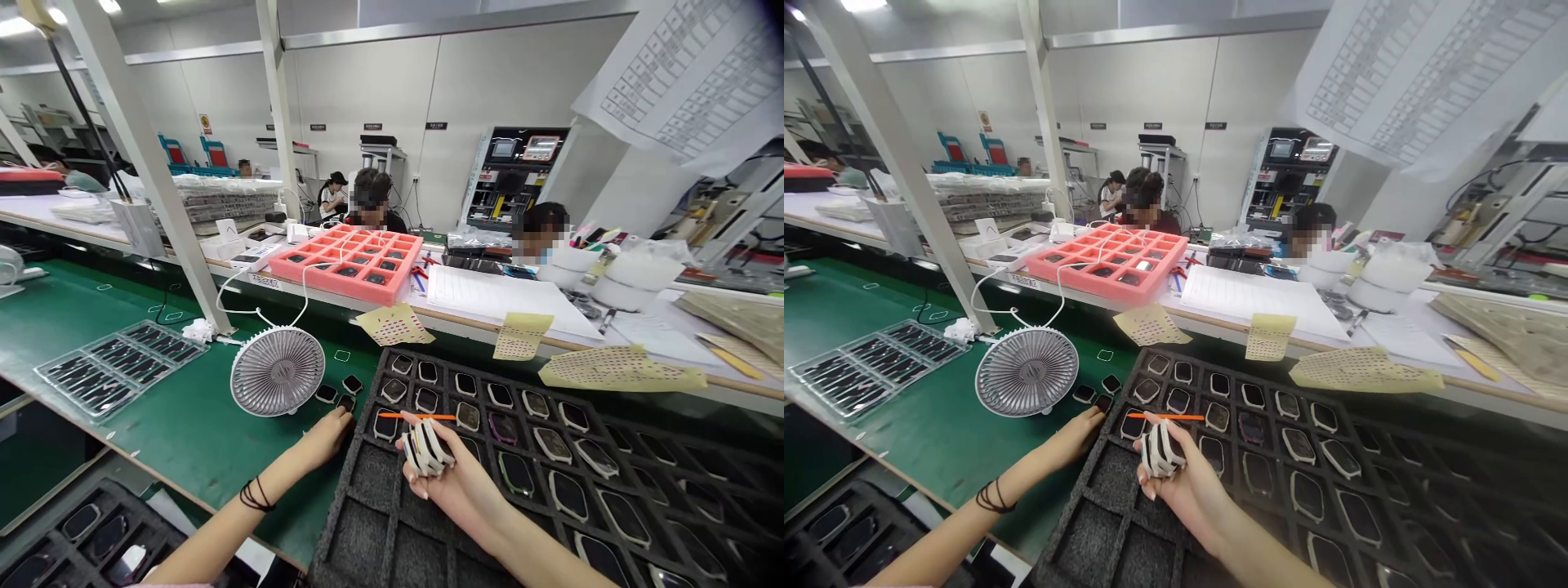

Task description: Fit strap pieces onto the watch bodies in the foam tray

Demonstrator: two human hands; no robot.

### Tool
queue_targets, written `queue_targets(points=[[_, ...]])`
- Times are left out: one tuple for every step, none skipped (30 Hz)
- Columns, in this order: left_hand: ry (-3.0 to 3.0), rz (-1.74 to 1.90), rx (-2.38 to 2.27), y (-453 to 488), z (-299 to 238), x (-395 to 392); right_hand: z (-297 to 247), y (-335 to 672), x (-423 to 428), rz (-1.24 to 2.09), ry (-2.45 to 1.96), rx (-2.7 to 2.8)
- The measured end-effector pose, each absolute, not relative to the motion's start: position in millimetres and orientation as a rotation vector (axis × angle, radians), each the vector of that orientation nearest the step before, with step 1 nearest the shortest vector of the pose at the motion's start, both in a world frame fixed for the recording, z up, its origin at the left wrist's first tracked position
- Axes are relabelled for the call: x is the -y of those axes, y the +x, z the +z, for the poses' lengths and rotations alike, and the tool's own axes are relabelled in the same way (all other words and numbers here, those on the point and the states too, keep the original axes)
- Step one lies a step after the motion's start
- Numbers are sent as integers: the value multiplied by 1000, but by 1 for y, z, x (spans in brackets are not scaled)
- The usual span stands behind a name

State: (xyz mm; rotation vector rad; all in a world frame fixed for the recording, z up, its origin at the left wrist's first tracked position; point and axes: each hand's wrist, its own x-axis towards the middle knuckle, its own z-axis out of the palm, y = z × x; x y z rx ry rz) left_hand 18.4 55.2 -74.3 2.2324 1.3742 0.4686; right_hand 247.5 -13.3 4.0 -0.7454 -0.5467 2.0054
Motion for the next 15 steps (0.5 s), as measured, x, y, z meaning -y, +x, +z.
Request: queue_targets(points=[[2229, 498, -1375, 17, -71, -55, 4, 248, 13, 2007, -742, 549], [2229, 524, -1384, 15, -67, -55, 3, 248, 14, 2008, -742, 551], [2220, 564, -1401, 13, -61, -54, 3, 248, 13, 2009, -745, 551], [2184, 629, -1420, 12, -53, -52, 2, 248, 13, 2012, -748, 549], [2114, 723, -1428, 12, -43, -50, 2, 249, 13, 2019, -747, 547], [2006, 838, -1412, 13, -32, -46, 1, 249, 13, 2031, -741, 547], [1852, 965, -1363, 16, -20, -41, 0, 248, 13, 2044, -729, 550], [1678, 1072, -1269, 21, -9, -36, 0, 248, 13, 2059, -713, 554], [1502, 1132, -1147, 28, 2, -29, 0, 248, 14, 2073, -696, 563], [1325, 1147, -1032, 37, 12, -23, -1, 247, 15, 2080, -681, 572], [1163, 1123, -926, 46, 19, -17, -1, 246, 16, 2076, -676, 581], [1019, 1092, -843, 56, 24, -11, -1, 245, 18, 2056, -676, 588], [898, 1052, -776, 66, 27, -6, 0, 244, 20, 2025, -680, 595], [802, 1013, -723, 75, 28, -2, 0, 244, 22, 1984, -686, 605], [729, 984, -683, 83, 27, 1, 1, 243, 24, 1940, -693, 617]])
